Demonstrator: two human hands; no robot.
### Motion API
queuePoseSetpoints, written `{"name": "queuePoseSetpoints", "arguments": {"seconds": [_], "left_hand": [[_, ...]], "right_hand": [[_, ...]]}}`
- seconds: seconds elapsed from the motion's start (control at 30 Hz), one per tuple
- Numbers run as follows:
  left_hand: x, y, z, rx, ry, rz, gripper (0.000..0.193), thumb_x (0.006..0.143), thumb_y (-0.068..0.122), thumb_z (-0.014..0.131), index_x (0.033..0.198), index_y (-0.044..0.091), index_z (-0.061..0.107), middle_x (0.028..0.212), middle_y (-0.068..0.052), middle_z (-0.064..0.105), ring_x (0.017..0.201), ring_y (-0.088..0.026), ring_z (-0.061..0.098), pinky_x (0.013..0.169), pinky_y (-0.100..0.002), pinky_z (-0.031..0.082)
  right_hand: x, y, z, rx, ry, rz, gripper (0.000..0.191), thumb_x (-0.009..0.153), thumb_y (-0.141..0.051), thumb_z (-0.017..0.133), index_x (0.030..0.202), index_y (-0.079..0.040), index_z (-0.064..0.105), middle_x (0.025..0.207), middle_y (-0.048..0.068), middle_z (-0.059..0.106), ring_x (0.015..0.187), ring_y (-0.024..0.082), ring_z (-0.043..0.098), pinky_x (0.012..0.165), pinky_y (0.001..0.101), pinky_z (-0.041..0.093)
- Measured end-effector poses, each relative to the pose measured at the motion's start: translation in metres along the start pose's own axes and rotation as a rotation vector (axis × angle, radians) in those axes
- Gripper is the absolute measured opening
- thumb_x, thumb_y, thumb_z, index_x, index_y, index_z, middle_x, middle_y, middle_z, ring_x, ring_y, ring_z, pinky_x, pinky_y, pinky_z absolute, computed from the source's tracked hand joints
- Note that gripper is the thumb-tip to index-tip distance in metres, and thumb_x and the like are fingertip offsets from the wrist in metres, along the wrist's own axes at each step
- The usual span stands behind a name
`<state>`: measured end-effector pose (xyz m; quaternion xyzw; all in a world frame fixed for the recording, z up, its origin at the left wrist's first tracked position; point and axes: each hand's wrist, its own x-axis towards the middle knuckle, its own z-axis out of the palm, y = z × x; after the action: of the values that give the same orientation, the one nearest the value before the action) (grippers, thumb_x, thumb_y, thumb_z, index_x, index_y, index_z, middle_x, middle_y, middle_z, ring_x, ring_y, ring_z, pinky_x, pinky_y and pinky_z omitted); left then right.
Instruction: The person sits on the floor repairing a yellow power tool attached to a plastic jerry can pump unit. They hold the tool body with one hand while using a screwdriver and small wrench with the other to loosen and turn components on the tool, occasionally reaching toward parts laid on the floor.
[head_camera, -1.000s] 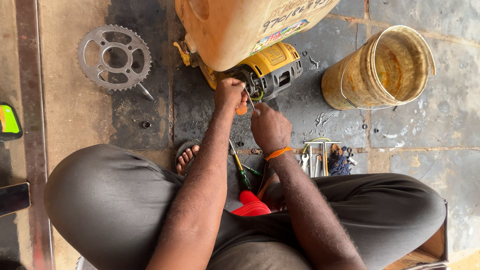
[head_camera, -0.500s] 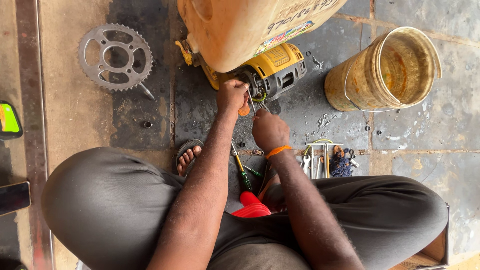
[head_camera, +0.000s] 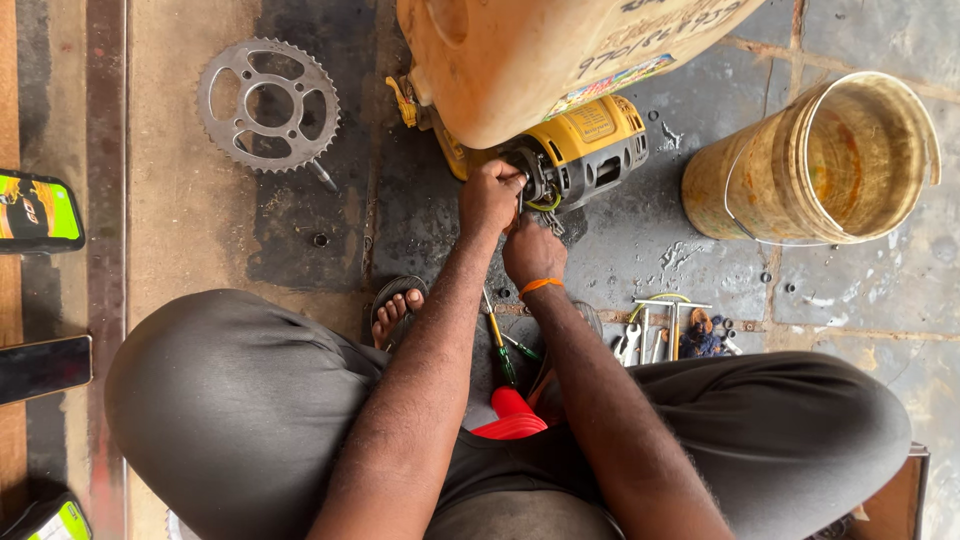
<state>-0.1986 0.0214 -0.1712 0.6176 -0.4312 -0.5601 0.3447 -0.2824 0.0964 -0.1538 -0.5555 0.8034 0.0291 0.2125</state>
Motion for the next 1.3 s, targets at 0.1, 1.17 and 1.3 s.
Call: {"name": "queuePoseSetpoints", "arguments": {"seconds": [0.1,1.17,1.3], "left_hand": [[0.003,-0.001,-0.001,-0.018,-0.027,-0.017,0.014,0.088,0.02,0.078,0.094,0.008,0.076,0.073,-0.003,0.075,0.059,-0.011,0.068,0.056,-0.03,0.053],[-0.002,0.014,0.004,-0.437,-0.091,-0.265,0.013,0.094,0.014,0.074,0.093,0.001,0.071,0.071,-0.004,0.068,0.057,-0.011,0.061,0.049,-0.027,0.053],[0.002,0.006,0.006,-0.395,-0.079,-0.215,0.011,0.092,0.012,0.075,0.091,0.002,0.072,0.071,-0.003,0.068,0.057,-0.01,0.062,0.048,-0.026,0.052]], "right_hand": [[-0.001,0.002,-0.005,-0.029,0.014,-0.014,0.025,0.099,-0.024,0.052,0.112,-0.009,0.065,0.094,0.026,0.074,0.091,0.045,0.072,0.081,0.0568,0.056],[-0.074,-0.025,-0.118,-0.057,0.015,0.03,0.032,0.1,-0.04,0.056,0.11,-0.017,0.076,0.098,0.014,0.077,0.093,0.036,0.074,0.082,0.0512,0.057],[-0.062,-0.018,-0.099,-0.068,-0.037,0.037,0.034,0.101,-0.041,0.056,0.106,-0.015,0.076,0.098,0.015,0.076,0.093,0.037,0.073,0.083,0.0526,0.056]]}}
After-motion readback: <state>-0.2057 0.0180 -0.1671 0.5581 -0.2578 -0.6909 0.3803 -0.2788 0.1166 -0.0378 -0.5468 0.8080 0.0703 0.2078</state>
